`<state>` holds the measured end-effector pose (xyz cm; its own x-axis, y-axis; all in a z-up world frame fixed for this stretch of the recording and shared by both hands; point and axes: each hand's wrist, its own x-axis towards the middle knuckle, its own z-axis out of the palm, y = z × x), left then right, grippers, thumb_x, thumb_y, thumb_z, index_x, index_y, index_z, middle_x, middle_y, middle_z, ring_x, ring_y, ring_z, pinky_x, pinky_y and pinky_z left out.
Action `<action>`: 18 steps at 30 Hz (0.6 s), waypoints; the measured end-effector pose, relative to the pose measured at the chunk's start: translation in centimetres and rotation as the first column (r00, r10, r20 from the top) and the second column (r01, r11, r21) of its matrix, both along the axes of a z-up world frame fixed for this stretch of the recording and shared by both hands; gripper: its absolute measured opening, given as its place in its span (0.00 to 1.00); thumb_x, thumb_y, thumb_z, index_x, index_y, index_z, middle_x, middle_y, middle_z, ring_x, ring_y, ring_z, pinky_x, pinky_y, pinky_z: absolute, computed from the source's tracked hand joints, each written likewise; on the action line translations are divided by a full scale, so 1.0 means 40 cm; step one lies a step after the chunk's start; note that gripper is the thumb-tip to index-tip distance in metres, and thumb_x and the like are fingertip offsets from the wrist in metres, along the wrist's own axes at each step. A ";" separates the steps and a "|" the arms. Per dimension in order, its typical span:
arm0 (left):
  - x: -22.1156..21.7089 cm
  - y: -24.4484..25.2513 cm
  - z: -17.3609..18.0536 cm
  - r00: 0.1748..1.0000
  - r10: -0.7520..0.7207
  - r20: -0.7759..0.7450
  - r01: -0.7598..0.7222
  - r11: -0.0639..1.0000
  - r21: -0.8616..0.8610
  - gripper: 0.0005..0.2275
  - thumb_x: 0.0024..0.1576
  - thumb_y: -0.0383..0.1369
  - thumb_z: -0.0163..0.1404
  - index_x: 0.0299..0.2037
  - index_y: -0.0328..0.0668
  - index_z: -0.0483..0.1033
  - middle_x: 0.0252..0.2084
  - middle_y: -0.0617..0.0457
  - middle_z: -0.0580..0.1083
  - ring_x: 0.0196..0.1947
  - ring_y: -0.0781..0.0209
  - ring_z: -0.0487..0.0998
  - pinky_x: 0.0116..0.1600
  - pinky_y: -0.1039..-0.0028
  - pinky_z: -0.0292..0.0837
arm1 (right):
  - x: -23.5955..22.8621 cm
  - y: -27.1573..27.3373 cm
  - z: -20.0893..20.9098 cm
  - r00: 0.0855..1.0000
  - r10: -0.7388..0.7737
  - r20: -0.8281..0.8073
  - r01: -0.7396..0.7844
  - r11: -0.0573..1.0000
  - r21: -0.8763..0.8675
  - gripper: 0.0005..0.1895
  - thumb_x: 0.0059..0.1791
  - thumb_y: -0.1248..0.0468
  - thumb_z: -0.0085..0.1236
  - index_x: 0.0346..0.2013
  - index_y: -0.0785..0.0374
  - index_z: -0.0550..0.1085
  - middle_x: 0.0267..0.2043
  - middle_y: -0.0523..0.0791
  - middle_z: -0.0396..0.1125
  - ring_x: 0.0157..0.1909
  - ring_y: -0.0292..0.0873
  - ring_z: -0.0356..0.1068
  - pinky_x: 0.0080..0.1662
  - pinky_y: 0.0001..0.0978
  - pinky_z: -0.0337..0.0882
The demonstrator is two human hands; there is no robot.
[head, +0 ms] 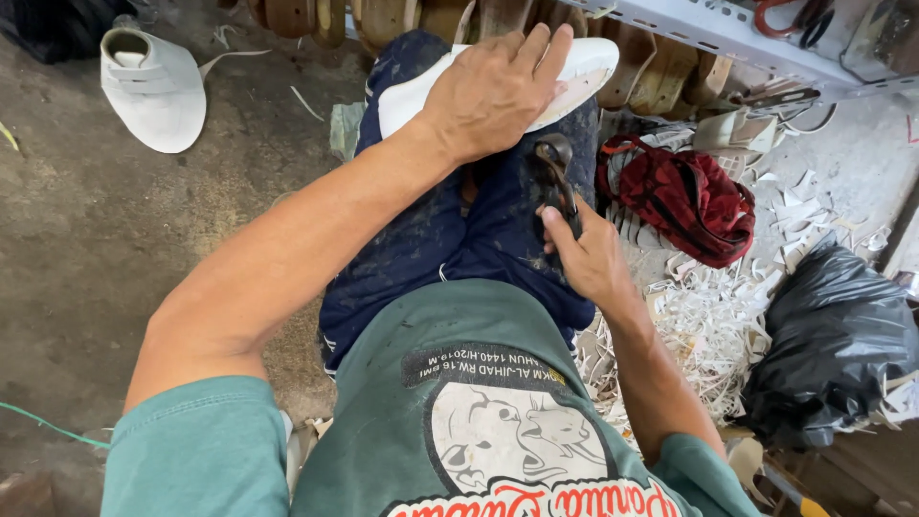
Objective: The person sits on the floor and uses pliers to pull and remove material from the sole of a white shoe. They then use a hammer to tap and shape the shoe's sole and heel area, repeatedly adjusting the shoe's position on their lap.
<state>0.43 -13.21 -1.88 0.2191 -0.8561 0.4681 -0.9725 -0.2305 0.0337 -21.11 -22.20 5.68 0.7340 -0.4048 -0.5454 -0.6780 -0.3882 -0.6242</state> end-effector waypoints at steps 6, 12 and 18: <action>0.018 0.104 0.142 0.667 0.031 -0.745 0.172 0.966 0.193 0.35 0.66 0.39 0.57 0.75 0.39 0.46 0.76 0.36 0.55 0.76 0.38 0.51 0.76 0.48 0.43 | 0.008 -0.032 0.009 0.985 0.170 -0.027 -0.172 0.973 -0.151 0.20 0.58 0.49 0.41 0.44 0.60 0.74 0.31 0.44 0.75 0.34 0.47 0.76 0.41 0.39 0.70; 0.022 0.166 0.097 0.755 0.070 -0.652 0.142 0.953 0.267 0.34 0.65 0.32 0.54 0.77 0.36 0.45 0.78 0.38 0.48 0.77 0.38 0.47 0.74 0.45 0.53 | 0.039 -0.053 -0.037 0.924 0.380 -0.048 -0.345 0.773 -0.532 0.25 0.57 0.61 0.46 0.70 0.56 0.63 0.58 0.55 0.71 0.42 0.68 0.72 0.33 0.63 0.68; -0.033 0.143 0.089 0.963 0.144 -0.226 -0.083 0.963 0.258 0.31 0.61 0.26 0.55 0.74 0.36 0.56 0.75 0.48 0.54 0.67 0.39 0.65 0.57 0.45 0.73 | 0.047 -0.035 -0.016 0.873 0.457 -0.168 -0.448 0.619 -0.646 0.36 0.50 0.66 0.57 0.73 0.63 0.58 0.50 0.53 0.69 0.40 0.61 0.72 0.31 0.58 0.70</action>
